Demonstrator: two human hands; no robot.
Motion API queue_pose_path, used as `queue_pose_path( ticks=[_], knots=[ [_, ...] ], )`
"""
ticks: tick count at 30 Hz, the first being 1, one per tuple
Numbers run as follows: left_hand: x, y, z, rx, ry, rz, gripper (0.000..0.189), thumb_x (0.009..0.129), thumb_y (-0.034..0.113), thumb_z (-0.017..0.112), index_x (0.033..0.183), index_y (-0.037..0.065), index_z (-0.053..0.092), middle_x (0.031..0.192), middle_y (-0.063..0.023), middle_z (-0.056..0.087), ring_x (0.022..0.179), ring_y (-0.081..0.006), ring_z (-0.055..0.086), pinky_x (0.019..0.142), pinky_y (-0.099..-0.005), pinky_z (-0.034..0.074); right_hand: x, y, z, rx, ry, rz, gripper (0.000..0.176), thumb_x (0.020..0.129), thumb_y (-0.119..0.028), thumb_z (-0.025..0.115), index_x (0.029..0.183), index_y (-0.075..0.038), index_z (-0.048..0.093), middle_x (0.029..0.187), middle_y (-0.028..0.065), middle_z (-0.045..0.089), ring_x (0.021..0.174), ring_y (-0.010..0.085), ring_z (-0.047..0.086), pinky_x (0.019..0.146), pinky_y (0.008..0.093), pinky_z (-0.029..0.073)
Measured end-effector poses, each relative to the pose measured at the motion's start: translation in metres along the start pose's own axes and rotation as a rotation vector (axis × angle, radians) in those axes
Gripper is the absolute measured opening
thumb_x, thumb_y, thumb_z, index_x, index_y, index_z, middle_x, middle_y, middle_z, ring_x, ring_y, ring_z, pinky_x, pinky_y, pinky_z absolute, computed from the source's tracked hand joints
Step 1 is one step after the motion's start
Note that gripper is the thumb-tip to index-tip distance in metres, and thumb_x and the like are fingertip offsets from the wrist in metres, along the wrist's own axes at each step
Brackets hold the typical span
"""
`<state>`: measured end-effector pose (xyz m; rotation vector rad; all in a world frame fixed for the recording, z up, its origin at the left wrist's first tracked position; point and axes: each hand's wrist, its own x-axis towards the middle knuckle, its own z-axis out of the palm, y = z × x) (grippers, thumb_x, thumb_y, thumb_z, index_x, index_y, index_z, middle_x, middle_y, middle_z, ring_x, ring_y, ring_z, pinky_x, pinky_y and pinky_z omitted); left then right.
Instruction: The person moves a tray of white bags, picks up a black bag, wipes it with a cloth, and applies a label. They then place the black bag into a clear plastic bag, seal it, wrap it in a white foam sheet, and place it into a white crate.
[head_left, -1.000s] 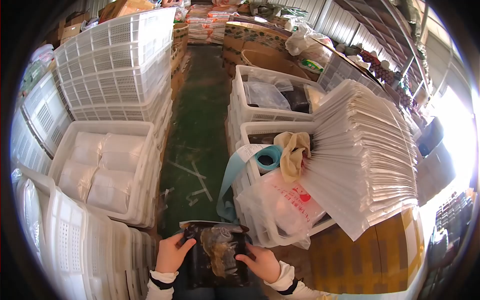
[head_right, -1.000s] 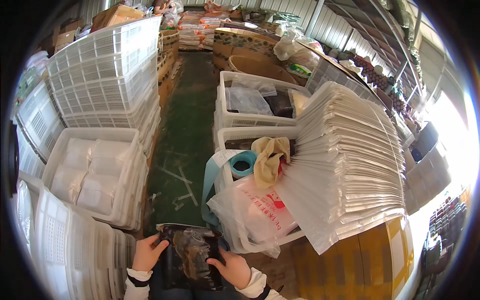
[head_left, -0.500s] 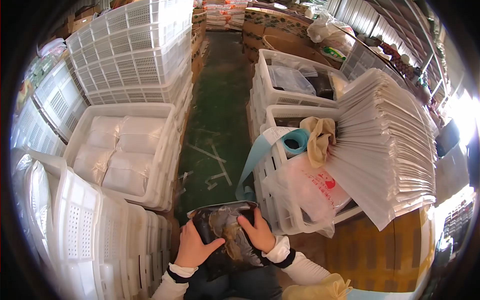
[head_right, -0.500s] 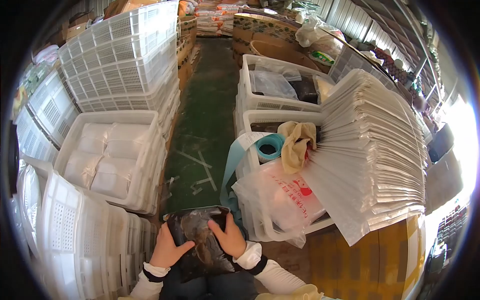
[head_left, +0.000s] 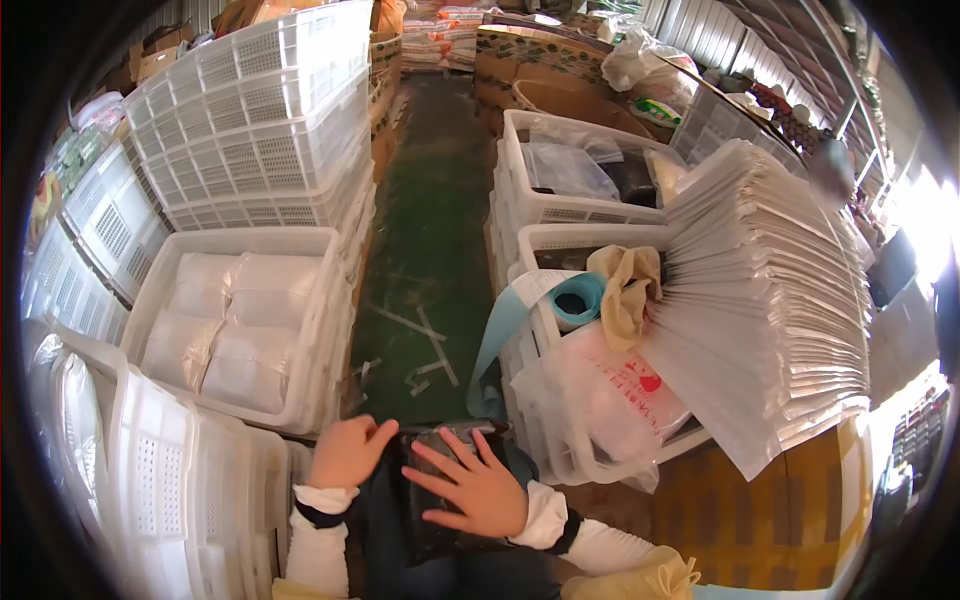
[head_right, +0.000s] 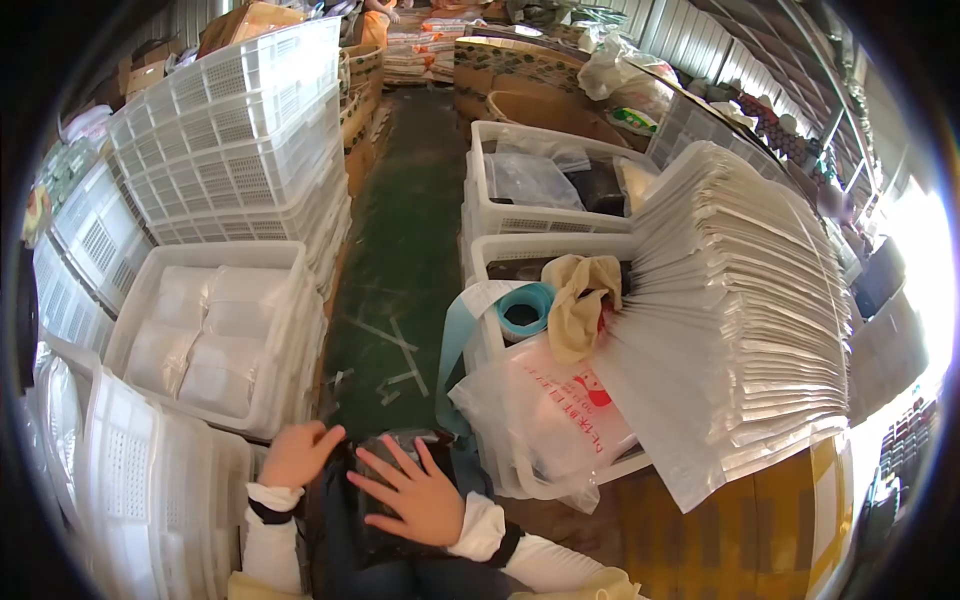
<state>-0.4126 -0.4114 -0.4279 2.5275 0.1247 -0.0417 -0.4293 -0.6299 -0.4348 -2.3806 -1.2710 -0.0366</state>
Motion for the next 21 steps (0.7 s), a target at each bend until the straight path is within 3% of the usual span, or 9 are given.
queue_pose_path(
  ticks=[1,3,6,8,10,12,14,18,21],
  knots=[
    [0.011,0.003,-0.007,-0.045,-0.002,0.009,0.037,0.085,0.034,0.057,0.074,-0.001,0.062,0.066,-0.0220,0.058,0.066,-0.0406,0.057,0.058,-0.0441,0.043,0.004,0.011,0.000,0.028,-0.008,-0.016,0.059,0.085,-0.043,0.052,0.137,-0.019,0.037,0.145,0.0101,0.027,0.132,0.0396,0.024,0.102,0.0567,0.024],
    [0.038,0.014,-0.019,-0.121,0.133,0.255,0.026,0.086,0.023,0.057,0.083,-0.002,0.063,0.069,-0.0198,0.061,0.063,-0.0358,0.060,0.058,-0.0392,0.045,0.002,0.018,0.002,0.066,0.041,0.019,0.057,0.087,-0.040,0.051,0.137,-0.018,0.036,0.145,0.0110,0.027,0.131,0.0408,0.024,0.102,0.0563,0.023],
    [0.090,0.041,-0.023,-0.387,0.036,0.194,0.020,0.084,0.014,0.059,0.093,-0.004,0.063,0.074,-0.0160,0.065,0.069,-0.0252,0.065,0.062,-0.0321,0.048,-0.011,0.013,0.005,0.048,0.073,0.099,0.055,0.088,-0.033,0.049,0.138,-0.014,0.034,0.145,0.0123,0.026,0.132,0.0408,0.023,0.103,0.0559,0.022],
    [0.132,0.055,-0.017,-0.544,-0.325,0.229,0.029,0.084,0.018,0.062,0.103,-0.003,0.061,0.091,-0.0117,0.066,0.088,-0.0150,0.062,0.076,-0.0269,0.047,-0.023,0.014,0.008,0.069,0.078,0.145,0.055,0.089,-0.031,0.048,0.138,-0.013,0.033,0.145,0.0131,0.025,0.132,0.0406,0.023,0.103,0.0550,0.023],
    [0.176,0.065,0.018,-0.612,-0.442,0.314,0.039,0.080,0.019,0.068,0.109,-0.005,0.057,0.102,-0.0139,0.064,0.096,-0.0182,0.060,0.084,-0.0281,0.046,-0.037,0.012,0.008,0.106,0.097,0.184,0.054,0.089,-0.025,0.048,0.138,-0.010,0.031,0.145,0.0161,0.023,0.131,0.0422,0.023,0.103,0.0518,0.025],
    [0.207,0.073,0.061,-0.649,-0.345,0.333,0.046,0.078,0.022,0.070,0.112,-0.005,0.055,0.104,-0.0119,0.063,0.099,-0.0184,0.058,0.089,-0.0285,0.043,-0.055,0.009,0.011,0.142,0.116,0.194,0.054,0.089,-0.024,0.049,0.138,-0.009,0.031,0.144,0.0180,0.024,0.130,0.0429,0.024,0.103,0.0485,0.027],
    [0.220,0.087,0.078,-0.719,-0.437,0.377,0.046,0.075,0.025,0.073,0.107,-0.005,0.058,0.101,-0.0123,0.063,0.098,-0.0189,0.058,0.088,-0.0291,0.043,-0.067,0.006,0.004,0.153,0.101,0.220,0.054,0.085,-0.018,0.057,0.134,-0.004,0.037,0.140,0.0199,0.031,0.126,0.0424,0.032,0.102,0.0421,0.032],
    [0.236,0.093,0.077,-0.550,-0.570,0.364,0.042,0.074,0.024,0.074,0.103,-0.003,0.059,0.093,-0.0096,0.064,0.092,-0.0174,0.058,0.083,-0.0290,0.045,-0.088,0.008,-0.029,0.167,-0.046,0.232,0.045,0.083,-0.019,0.061,0.123,-0.002,0.049,0.131,0.0214,0.043,0.114,0.0364,0.049,0.094,0.0424,0.043],
    [0.214,0.077,0.067,-0.723,-0.494,0.342,0.042,0.074,0.023,0.073,0.105,-0.001,0.058,0.097,-0.0110,0.063,0.094,-0.0163,0.058,0.082,-0.0287,0.045,-0.086,0.009,-0.016,0.173,-0.017,0.219,0.056,0.087,-0.025,0.055,0.136,-0.007,0.034,0.142,0.0239,0.025,0.121,0.0489,0.036,0.098,0.0456,0.036]
  ],
)
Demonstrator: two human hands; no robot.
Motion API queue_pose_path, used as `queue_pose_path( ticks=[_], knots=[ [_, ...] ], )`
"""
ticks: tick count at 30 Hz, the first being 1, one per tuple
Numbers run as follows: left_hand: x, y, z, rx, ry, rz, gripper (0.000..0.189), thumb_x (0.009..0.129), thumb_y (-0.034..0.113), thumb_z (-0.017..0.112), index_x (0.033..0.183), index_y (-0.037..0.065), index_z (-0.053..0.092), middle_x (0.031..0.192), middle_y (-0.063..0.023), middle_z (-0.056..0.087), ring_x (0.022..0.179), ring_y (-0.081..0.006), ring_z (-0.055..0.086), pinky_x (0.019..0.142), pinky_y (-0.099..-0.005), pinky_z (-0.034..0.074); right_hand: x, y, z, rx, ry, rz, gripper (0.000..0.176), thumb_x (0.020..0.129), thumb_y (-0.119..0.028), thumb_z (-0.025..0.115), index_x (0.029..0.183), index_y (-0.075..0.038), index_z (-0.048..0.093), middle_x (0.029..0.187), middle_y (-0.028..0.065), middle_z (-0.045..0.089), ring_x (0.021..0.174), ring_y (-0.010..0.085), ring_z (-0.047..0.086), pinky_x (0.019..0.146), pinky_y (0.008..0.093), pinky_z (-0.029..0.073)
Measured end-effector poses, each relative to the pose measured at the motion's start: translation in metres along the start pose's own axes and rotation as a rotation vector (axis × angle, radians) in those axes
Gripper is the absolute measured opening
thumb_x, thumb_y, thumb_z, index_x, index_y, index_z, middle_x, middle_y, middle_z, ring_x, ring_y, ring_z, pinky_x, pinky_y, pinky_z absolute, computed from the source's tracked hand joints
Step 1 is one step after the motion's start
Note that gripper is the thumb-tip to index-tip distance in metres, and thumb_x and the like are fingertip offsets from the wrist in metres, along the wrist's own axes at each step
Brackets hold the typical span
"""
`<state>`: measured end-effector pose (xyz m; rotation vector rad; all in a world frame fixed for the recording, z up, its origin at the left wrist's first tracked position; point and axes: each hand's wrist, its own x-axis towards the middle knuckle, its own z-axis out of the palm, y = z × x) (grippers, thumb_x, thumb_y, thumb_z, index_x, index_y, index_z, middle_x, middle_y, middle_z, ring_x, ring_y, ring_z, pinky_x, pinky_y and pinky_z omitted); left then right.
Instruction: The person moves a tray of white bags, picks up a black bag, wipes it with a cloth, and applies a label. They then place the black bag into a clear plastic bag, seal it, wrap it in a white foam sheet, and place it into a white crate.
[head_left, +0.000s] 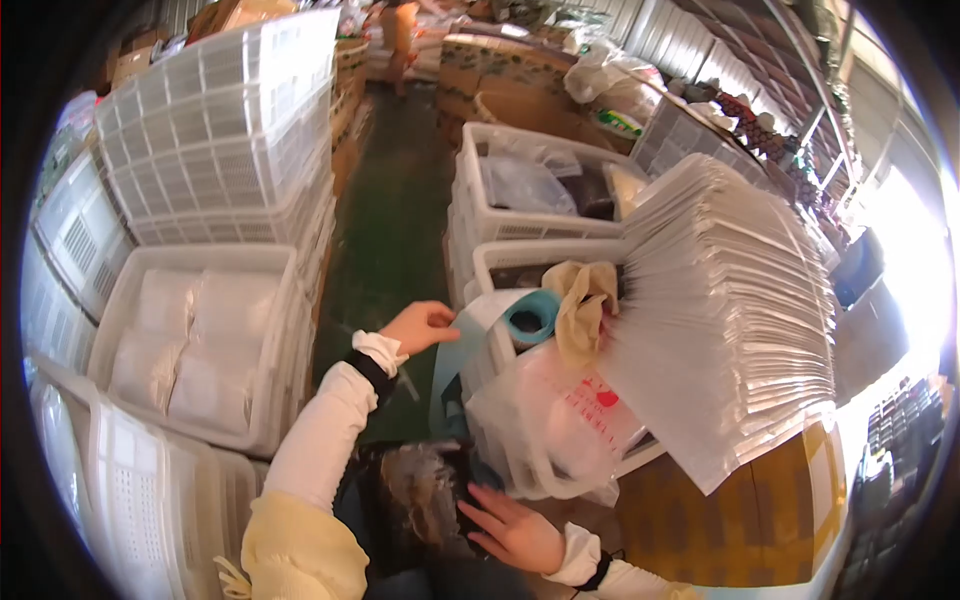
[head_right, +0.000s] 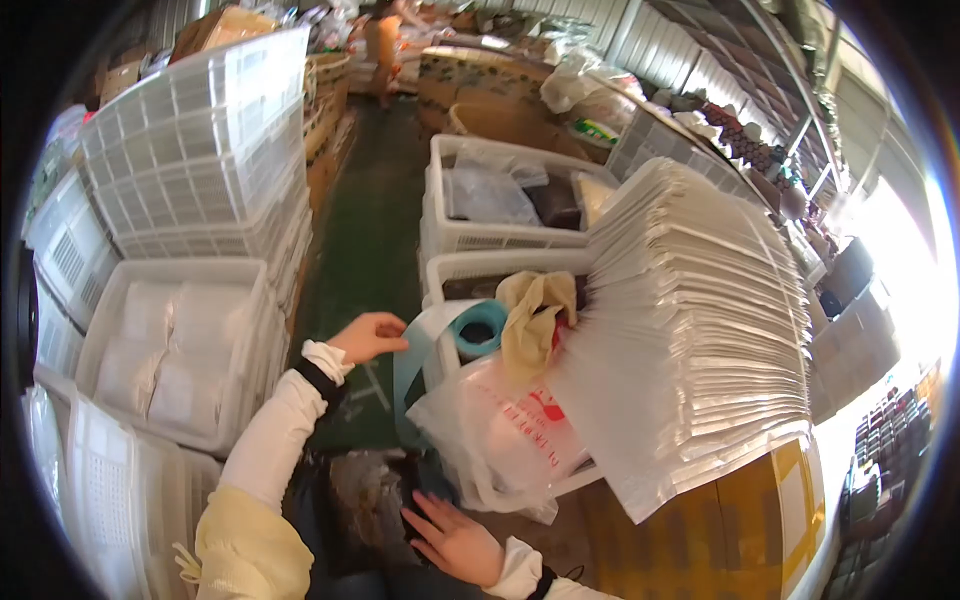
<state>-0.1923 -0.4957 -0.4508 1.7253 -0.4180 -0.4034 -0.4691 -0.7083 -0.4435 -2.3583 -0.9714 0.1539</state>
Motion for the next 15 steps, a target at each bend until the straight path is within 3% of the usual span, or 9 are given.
queue_pose_path(
  ticks=[2,3,4,5,8,9,10,12,15],
  knots=[
    [-0.042,0.006,-0.007,0.350,0.216,0.171,0.045,0.078,0.023,0.068,0.112,-0.001,0.054,0.110,-0.0180,0.058,0.104,-0.0273,0.056,0.089,-0.0332,0.043,0.013,-0.012,0.009,0.010,0.067,0.011,0.055,0.086,-0.025,0.058,0.133,-0.006,0.037,0.139,0.0275,0.028,0.118,0.0481,0.040,0.096,0.0453,0.038],
    [-0.074,0.021,-0.008,0.391,0.264,0.166,0.044,0.080,0.024,0.066,0.114,-0.001,0.053,0.112,-0.0186,0.057,0.107,-0.0313,0.054,0.091,-0.0351,0.041,0.017,-0.014,0.014,0.021,0.092,0.022,0.055,0.086,-0.025,0.058,0.133,-0.006,0.037,0.138,0.0284,0.028,0.118,0.0474,0.040,0.096,0.0453,0.039],
    [-0.102,0.027,-0.010,0.392,0.310,0.163,0.044,0.080,0.024,0.065,0.114,-0.001,0.053,0.113,-0.0186,0.057,0.108,-0.0313,0.053,0.092,-0.0351,0.041,0.022,-0.014,0.015,0.024,0.127,0.034,0.055,0.086,-0.025,0.058,0.133,-0.006,0.037,0.138,0.0293,0.028,0.119,0.0467,0.040,0.096,0.0453,0.039],
    [-0.132,0.029,-0.007,0.390,0.348,0.161,0.043,0.081,0.024,0.065,0.115,-0.001,0.053,0.114,-0.0185,0.056,0.109,-0.0314,0.053,0.092,-0.0351,0.040,0.026,-0.015,0.013,-0.029,0.200,0.013,0.048,0.084,-0.018,0.059,0.128,-0.004,0.043,0.132,0.0255,0.039,0.112,0.0391,0.050,0.087,0.0405,0.046],
    [-0.211,0.028,0.026,0.493,0.476,0.021,0.040,0.079,0.019,0.066,0.113,0.001,0.055,0.117,-0.0168,0.055,0.118,-0.0330,0.046,0.098,-0.0390,0.036,0.021,0.002,0.007,0.076,0.227,-0.045,0.040,0.081,-0.008,0.060,0.120,-0.003,0.051,0.117,0.0171,0.054,0.093,0.0306,0.061,0.072,0.0337,0.052],
    [-0.230,0.031,0.045,0.481,0.464,0.035,0.041,0.078,0.018,0.067,0.113,0.002,0.055,0.120,-0.0168,0.053,0.124,-0.0356,0.040,0.101,-0.0412,0.033,0.025,-0.009,-0.004,0.085,0.330,0.012,0.031,0.077,0.002,0.058,0.108,-0.003,0.058,0.093,0.0074,0.063,0.069,0.0240,0.063,0.057,0.0299,0.051],
    [-0.243,0.025,0.063,0.510,0.414,0.044,0.045,0.075,0.019,0.069,0.114,0.002,0.055,0.125,-0.0166,0.049,0.127,-0.0373,0.034,0.103,-0.0426,0.030,0.024,-0.019,-0.016,0.045,0.363,0.025,0.029,0.077,0.004,0.057,0.105,-0.003,0.058,0.089,0.0069,0.063,0.065,0.0239,0.062,0.055,0.0302,0.050],
    [-0.258,0.025,0.101,0.658,0.322,0.048,0.059,0.075,0.033,0.067,0.124,0.004,0.049,0.137,-0.0146,0.037,0.132,-0.0405,0.023,0.104,-0.0587,0.016,0.024,-0.034,-0.040,-0.031,0.420,0.041,0.026,0.075,0.006,0.056,0.099,-0.003,0.059,0.081,0.0059,0.062,0.058,0.0235,0.060,0.051,0.0307,0.048],
    [-0.266,0.018,0.126,0.904,0.268,0.074,0.065,0.077,0.041,0.062,0.130,0.007,0.044,0.140,-0.0128,0.034,0.132,-0.0407,0.021,0.103,-0.0630,0.011,0.024,-0.052,-0.086,-0.207,0.548,0.039,0.019,0.076,0.007,0.054,0.092,-0.003,0.058,0.073,0.0072,0.060,0.052,0.0248,0.057,0.048,0.0321,0.044]
  ],
)
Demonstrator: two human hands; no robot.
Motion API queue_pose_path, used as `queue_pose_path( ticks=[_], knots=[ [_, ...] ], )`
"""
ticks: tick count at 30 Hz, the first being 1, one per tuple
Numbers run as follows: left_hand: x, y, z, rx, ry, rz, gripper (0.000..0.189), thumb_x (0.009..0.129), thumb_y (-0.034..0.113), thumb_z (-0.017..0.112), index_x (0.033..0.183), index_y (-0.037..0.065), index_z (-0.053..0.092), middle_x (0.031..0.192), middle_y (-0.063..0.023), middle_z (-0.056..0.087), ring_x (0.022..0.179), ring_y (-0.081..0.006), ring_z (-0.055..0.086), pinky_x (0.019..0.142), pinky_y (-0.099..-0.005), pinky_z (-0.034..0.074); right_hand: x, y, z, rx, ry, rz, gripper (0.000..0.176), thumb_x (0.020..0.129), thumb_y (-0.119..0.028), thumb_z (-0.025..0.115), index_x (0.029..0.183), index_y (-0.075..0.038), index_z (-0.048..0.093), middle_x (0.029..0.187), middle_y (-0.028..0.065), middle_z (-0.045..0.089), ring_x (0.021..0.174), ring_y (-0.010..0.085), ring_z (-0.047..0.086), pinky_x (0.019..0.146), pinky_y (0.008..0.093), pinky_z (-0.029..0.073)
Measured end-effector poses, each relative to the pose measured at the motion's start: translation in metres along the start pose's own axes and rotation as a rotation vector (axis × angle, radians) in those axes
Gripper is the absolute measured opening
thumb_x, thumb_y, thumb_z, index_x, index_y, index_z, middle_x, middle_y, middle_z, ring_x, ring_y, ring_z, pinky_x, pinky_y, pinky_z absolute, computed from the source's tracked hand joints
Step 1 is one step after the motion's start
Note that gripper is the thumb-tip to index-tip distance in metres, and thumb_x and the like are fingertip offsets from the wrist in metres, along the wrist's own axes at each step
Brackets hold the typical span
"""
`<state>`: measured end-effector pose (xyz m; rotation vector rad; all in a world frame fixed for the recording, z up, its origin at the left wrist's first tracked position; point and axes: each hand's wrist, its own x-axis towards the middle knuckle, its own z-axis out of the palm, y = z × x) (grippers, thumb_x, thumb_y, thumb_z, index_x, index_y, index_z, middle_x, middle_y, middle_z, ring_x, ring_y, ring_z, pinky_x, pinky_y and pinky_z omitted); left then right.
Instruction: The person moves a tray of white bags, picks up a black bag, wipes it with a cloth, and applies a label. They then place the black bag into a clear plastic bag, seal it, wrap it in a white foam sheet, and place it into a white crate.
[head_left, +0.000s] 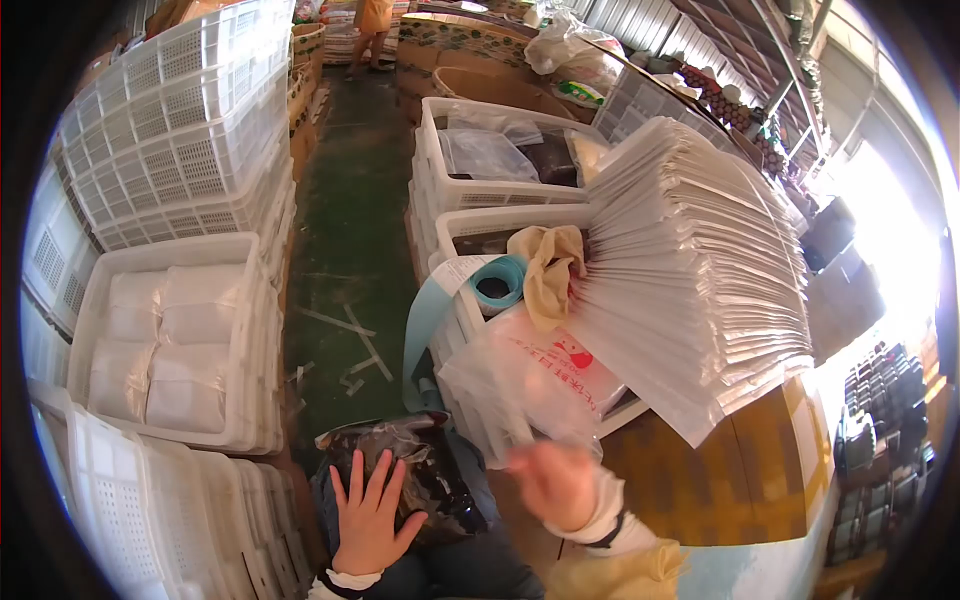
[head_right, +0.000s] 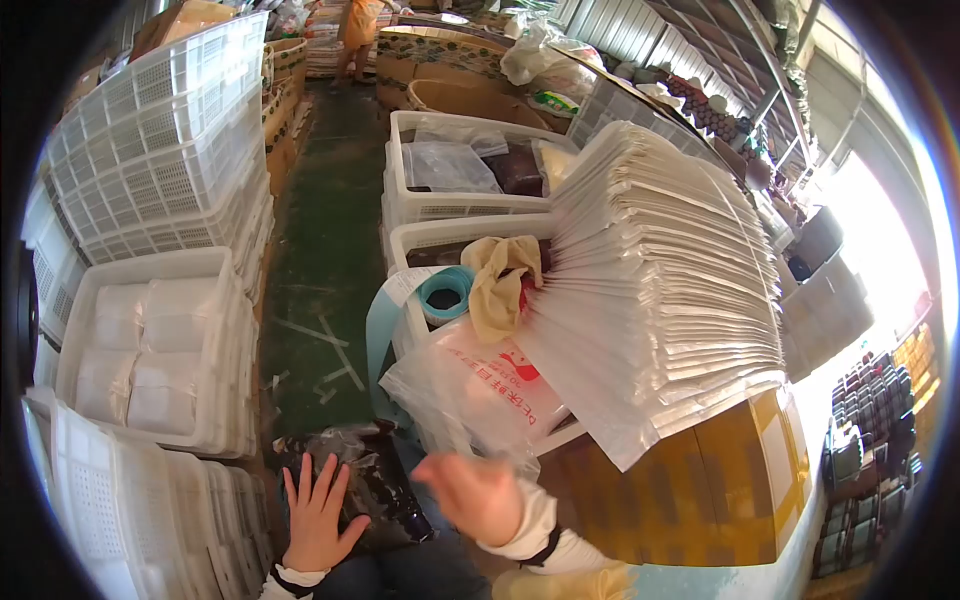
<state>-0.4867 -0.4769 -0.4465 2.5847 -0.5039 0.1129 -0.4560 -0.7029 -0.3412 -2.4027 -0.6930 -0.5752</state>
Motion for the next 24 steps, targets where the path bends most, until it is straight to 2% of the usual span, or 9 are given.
queue_pose_path(
  ticks=[2,6,8,10,13,16,19,21,24],
  knots=[
    [-0.004,0.000,0.000,-0.033,0.004,0.015,0.066,0.078,0.042,0.061,0.130,0.007,0.044,0.141,-0.0120,0.034,0.132,-0.0402,0.021,0.102,-0.0630,0.010,0.032,-0.008,-0.021,-0.016,0.182,0.189,0.018,0.076,0.007,0.053,0.092,-0.001,0.056,0.071,0.0113,0.056,0.055,0.0281,0.056,0.049,0.0337,0.043],
    [-0.007,-0.002,0.002,-0.057,0.036,-0.001,0.075,0.078,0.040,0.062,0.135,0.001,0.034,0.143,-0.0149,0.028,0.133,-0.0415,0.018,0.104,-0.0598,0.011,0.107,0.029,-0.022,-0.488,0.268,0.012,0.016,0.086,-0.013,0.054,0.092,0.002,0.054,0.068,0.0166,0.057,0.066,0.0344,0.058,0.063,0.0393,0.046],
    [-0.011,-0.007,0.008,-0.138,0.097,-0.077,0.079,0.078,0.041,0.062,0.136,-0.001,0.031,0.143,-0.0152,0.028,0.133,-0.0408,0.020,0.104,-0.0582,0.014,0.133,0.048,-0.001,-0.753,-0.168,0.424,0.034,0.084,-0.031,0.058,0.097,0.001,0.056,0.088,0.0201,0.062,0.084,0.0352,0.061,0.070,0.0425,0.046],
    [-0.019,-0.009,0.008,-0.138,0.110,-0.129,0.083,0.078,0.041,0.062,0.137,-0.003,0.026,0.144,-0.0170,0.024,0.133,-0.0412,0.018,0.105,-0.0567,0.015,0.148,0.081,0.013,-0.758,-0.449,0.583,0.046,0.082,-0.041,0.058,0.104,-0.001,0.055,0.102,0.0214,0.061,0.092,0.0351,0.061,0.075,0.0414,0.047],
    [-0.025,-0.016,0.003,-0.114,0.118,-0.166,0.087,0.078,0.042,0.062,0.139,-0.004,0.020,0.146,-0.0190,0.018,0.134,-0.0411,0.015,0.105,-0.0566,0.015,0.142,0.164,0.049,-0.777,-0.343,0.717,0.031,0.082,-0.026,0.055,0.105,-0.005,0.060,0.110,0.0145,0.061,0.094,0.0335,0.061,0.079,0.0439,0.047],
    [-0.040,-0.020,0.001,-0.152,0.123,-0.240,0.084,0.080,0.040,0.062,0.139,-0.003,0.020,0.146,-0.0190,0.018,0.135,-0.0410,0.014,0.105,-0.0567,0.015,0.155,0.170,0.047,-0.763,0.001,0.680,0.024,0.083,-0.023,0.054,0.097,-0.006,0.063,0.103,0.0159,0.063,0.094,0.0342,0.062,0.077,0.0431,0.049],
    [-0.060,-0.036,0.002,-0.251,0.163,-0.325,0.079,0.082,0.036,0.061,0.139,-0.001,0.022,0.147,-0.0190,0.017,0.135,-0.0406,0.013,0.106,-0.0555,0.015,0.181,0.089,-0.006,-0.471,0.246,0.407,0.020,0.084,-0.020,0.052,0.082,-0.004,0.064,0.080,0.0126,0.065,0.072,0.0239,0.064,0.063,0.0369,0.049],
    [-0.070,-0.047,0.000,-0.322,0.206,-0.374,0.074,0.083,0.032,0.061,0.138,0.000,0.024,0.146,-0.0190,0.018,0.135,-0.0405,0.013,0.106,-0.0534,0.015,0.183,0.035,-0.035,0.050,0.263,0.363,0.023,0.084,-0.016,0.048,0.074,-0.001,0.062,0.061,0.0082,0.054,0.054,0.0125,0.049,0.052,0.0323,0.042],
    [-0.074,-0.053,-0.019,-0.504,0.309,-0.390,0.066,0.084,0.023,0.061,0.137,0.000,0.028,0.145,-0.0193,0.022,0.135,-0.0367,0.019,0.107,-0.0432,0.021,0.136,-0.034,-0.031,0.500,0.001,0.198,0.013,0.080,-0.004,0.047,0.080,0.003,0.058,0.061,0.0071,0.044,0.055,0.0099,0.039,0.049,0.0288,0.037]
  ],
)
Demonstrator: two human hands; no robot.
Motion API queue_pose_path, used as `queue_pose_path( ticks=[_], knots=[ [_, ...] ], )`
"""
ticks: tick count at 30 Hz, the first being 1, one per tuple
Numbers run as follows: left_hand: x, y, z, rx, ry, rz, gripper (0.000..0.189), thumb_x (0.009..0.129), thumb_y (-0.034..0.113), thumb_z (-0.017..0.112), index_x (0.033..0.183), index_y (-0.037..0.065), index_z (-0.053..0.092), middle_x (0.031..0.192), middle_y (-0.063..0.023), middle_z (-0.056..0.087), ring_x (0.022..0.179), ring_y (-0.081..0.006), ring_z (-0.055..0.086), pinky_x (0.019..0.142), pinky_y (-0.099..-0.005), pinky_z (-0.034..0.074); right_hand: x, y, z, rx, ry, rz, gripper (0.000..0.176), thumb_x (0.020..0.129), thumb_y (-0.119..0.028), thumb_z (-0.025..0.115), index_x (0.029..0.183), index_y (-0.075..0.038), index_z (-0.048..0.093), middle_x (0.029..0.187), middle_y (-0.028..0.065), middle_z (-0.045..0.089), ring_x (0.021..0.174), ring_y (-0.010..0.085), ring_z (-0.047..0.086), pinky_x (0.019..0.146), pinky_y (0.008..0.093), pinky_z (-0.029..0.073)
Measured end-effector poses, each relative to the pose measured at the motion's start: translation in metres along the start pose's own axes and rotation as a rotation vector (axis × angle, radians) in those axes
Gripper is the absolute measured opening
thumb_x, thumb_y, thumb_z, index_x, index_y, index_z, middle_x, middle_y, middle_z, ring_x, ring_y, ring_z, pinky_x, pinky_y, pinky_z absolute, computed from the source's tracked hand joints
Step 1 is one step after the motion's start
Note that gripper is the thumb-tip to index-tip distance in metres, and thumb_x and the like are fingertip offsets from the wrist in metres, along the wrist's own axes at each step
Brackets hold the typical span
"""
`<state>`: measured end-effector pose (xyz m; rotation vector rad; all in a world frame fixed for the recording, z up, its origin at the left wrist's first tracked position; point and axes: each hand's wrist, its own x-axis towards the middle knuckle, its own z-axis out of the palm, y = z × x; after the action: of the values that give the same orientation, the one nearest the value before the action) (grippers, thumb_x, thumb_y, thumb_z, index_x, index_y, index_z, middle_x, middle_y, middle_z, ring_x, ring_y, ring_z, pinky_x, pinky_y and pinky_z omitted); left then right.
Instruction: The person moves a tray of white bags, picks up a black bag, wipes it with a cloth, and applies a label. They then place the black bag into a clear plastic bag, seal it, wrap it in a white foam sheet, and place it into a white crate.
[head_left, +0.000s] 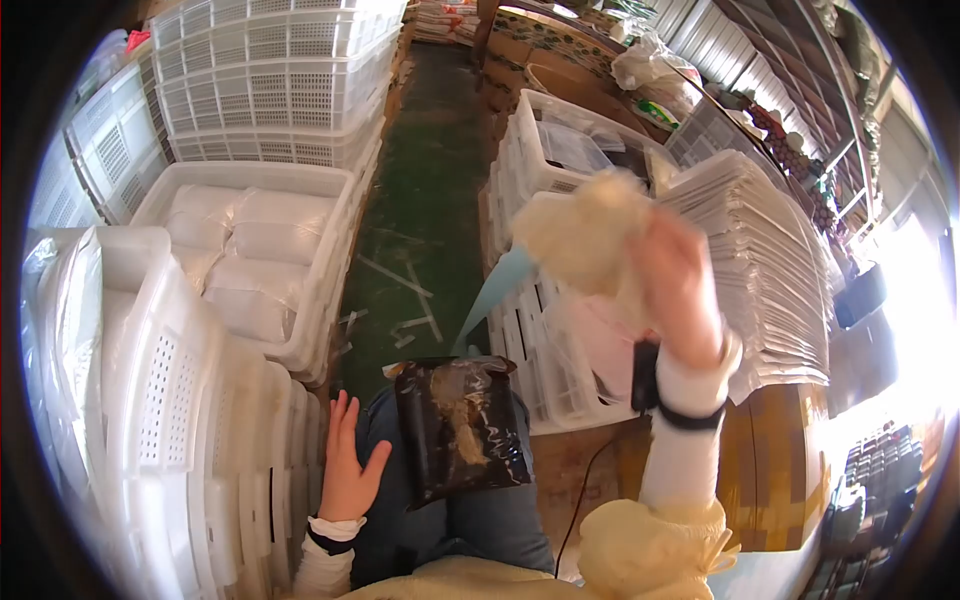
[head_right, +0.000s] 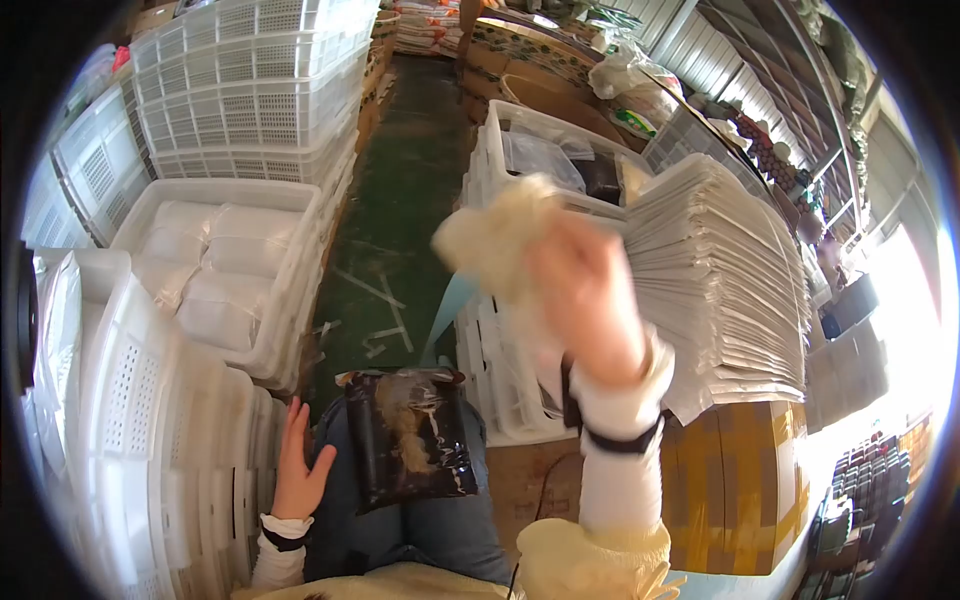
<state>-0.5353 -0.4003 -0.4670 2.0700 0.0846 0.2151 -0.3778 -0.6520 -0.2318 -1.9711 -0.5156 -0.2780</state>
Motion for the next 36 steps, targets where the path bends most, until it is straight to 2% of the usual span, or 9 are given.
queue_pose_path(
  ticks=[6,10,13,14,25,29,32,35,36],
  knots=[
    [0.010,0.005,0.003,-0.265,-0.193,0.015,0.053,0.082,0.014,0.062,0.126,-0.003,0.039,0.124,-0.0233,0.045,0.121,-0.0333,0.041,0.099,-0.0358,0.033,-0.130,0.050,0.098,-0.513,-0.586,-0.379,0.037,0.074,-0.018,0.064,0.100,0.007,0.056,0.099,0.0231,0.056,0.089,0.0383,0.054,0.081,0.0412,0.045],
    [0.004,0.004,0.025,-0.177,-0.289,-0.104,0.054,0.076,0.022,0.068,0.117,-0.003,0.044,0.115,-0.0229,0.047,0.113,-0.0373,0.043,0.095,-0.0417,0.034,-0.107,0.020,0.108,-0.593,-0.965,0.314,0.056,0.080,-0.038,0.061,0.115,0.005,0.049,0.125,0.0271,0.045,0.115,0.0412,0.045,0.100,0.0434,0.034],
    [0.003,0.014,0.038,0.126,-0.230,0.131,0.059,0.075,0.029,0.067,0.118,-0.002,0.044,0.121,-0.0231,0.043,0.119,-0.0401,0.037,0.099,-0.0488,0.029,-0.112,0.075,0.137,-0.372,-0.557,-0.365,0.058,0.085,-0.040,0.053,0.127,0.000,0.043,0.135,0.0254,0.036,0.123,0.0420,0.036,0.102,0.0475,0.030],
    [0.004,0.025,0.039,0.221,-0.231,0.236,0.060,0.075,0.032,0.067,0.119,-0.003,0.044,0.124,-0.0230,0.042,0.121,-0.0409,0.035,0.100,-0.0512,0.028,-0.111,0.083,0.141,-0.465,-0.663,-0.415,0.061,0.087,-0.040,0.049,0.135,-0.004,0.035,0.141,0.0238,0.027,0.128,0.0433,0.029,0.104,0.0487,0.025],
    [-0.006,0.006,0.043,0.052,-0.289,0.010,0.118,0.066,0.051,0.072,0.139,-0.007,-0.001,0.144,-0.0297,0.012,0.135,-0.0418,0.013,0.107,-0.0538,0.015,-0.100,0.142,0.131,-0.600,-0.400,-0.334,0.053,0.079,-0.012,0.056,0.129,-0.002,0.041,0.140,0.0257,0.025,0.129,0.0508,0.019,0.103,0.0575,0.021],
    [0.001,-0.001,0.043,0.220,-0.358,0.009,0.120,0.064,0.052,0.073,0.138,-0.008,0.001,0.143,-0.0304,0.010,0.135,-0.0418,0.011,0.106,-0.0555,0.014,-0.107,0.107,0.151,-0.425,-0.611,-0.549,0.054,0.078,-0.031,0.061,0.122,-0.002,0.050,0.129,0.0234,0.043,0.117,0.0395,0.043,0.100,0.0500,0.032],
    [0.000,0.001,0.045,0.160,-0.336,-0.021,0.119,0.065,0.052,0.073,0.139,-0.008,0.001,0.144,-0.0300,0.010,0.135,-0.0419,0.010,0.106,-0.0560,0.014,-0.073,0.137,0.155,-0.431,-0.449,-0.326,0.052,0.077,-0.035,0.061,0.116,0.000,0.053,0.111,0.0231,0.054,0.101,0.0374,0.053,0.090,0.0434,0.042],
    [0.003,0.008,0.043,0.131,-0.331,-0.039,0.118,0.065,0.051,0.073,0.139,-0.006,0.001,0.144,-0.0293,0.010,0.135,-0.0420,0.009,0.106,-0.0563,0.014,-0.059,0.119,0.168,-0.721,-0.711,0.031,0.045,0.078,-0.035,0.058,0.104,0.002,0.055,0.094,0.0190,0.056,0.089,0.0355,0.055,0.081,0.0410,0.044],
    [0.003,0.008,0.043,0.120,-0.322,-0.041,0.118,0.065,0.049,0.074,0.140,-0.005,0.001,0.144,-0.0288,0.010,0.136,-0.0418,0.009,0.106,-0.0564,0.014,-0.069,0.111,0.176,-0.756,-0.626,-0.125,0.045,0.079,-0.035,0.058,0.104,0.002,0.055,0.093,0.0191,0.056,0.089,0.0346,0.055,0.081,0.0403,0.043]
  ],
)
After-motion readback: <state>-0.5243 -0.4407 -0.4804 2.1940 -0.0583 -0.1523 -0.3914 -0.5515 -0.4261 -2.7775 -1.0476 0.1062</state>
